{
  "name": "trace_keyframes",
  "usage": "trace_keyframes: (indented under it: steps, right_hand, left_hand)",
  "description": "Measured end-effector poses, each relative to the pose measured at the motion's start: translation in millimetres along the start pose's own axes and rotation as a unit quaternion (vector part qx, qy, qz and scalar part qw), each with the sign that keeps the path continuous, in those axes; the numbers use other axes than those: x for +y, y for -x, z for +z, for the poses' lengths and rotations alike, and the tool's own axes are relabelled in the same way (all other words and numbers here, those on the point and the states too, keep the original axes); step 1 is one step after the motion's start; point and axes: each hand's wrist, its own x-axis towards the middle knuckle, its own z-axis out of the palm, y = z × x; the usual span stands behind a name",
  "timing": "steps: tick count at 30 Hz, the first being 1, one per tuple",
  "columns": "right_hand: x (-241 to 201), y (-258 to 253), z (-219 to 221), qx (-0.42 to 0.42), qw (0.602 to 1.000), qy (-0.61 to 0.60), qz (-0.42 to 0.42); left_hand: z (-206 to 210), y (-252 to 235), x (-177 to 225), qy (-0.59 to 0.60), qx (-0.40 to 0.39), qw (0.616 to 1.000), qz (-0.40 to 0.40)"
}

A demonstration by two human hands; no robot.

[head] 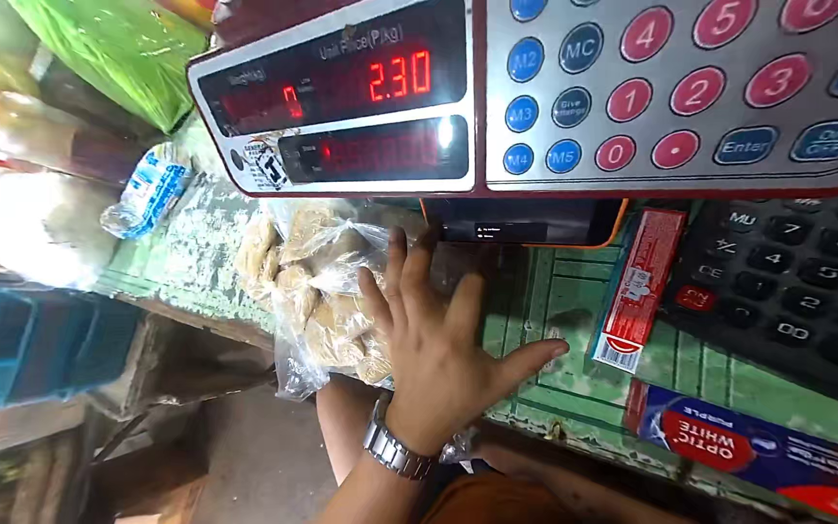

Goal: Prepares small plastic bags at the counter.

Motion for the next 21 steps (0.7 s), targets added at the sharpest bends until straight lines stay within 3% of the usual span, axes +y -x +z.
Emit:
trace_keyframes:
  steps: [3,7,11,16,21]
  right_hand:
    - [10.3,5.2,-9.5,-0.001,0.991,0.134,-0.026]
    - [9.7,16.3,-11.3,-0.016,0.967,0.252,-0.036]
    - [-4.9,25.1,0.4,-0.003,0.981,0.192,-0.004]
    - [4.1,17.8,12.0,0.052,0.984,0.169,-0.004]
    - [9.2,28.1,24.4,0.085,0.977,0.194,-0.04]
  left_hand:
    - [1.5,3.8,-2.9,0.008,0.049,0.999,0.007]
    - [3.5,3.4,-2.6,-0.02,-0.031,0.999,-0.011]
    - [3.2,2.4,-2.1,-0.001,0.029,1.0,-0.009]
    - [-7.2,5.9,-16.6,0.015,-0.046,0.999,-0.004]
    - [-12.8,5.1,-29.0,0.03,-0.051,0.997,0.048]
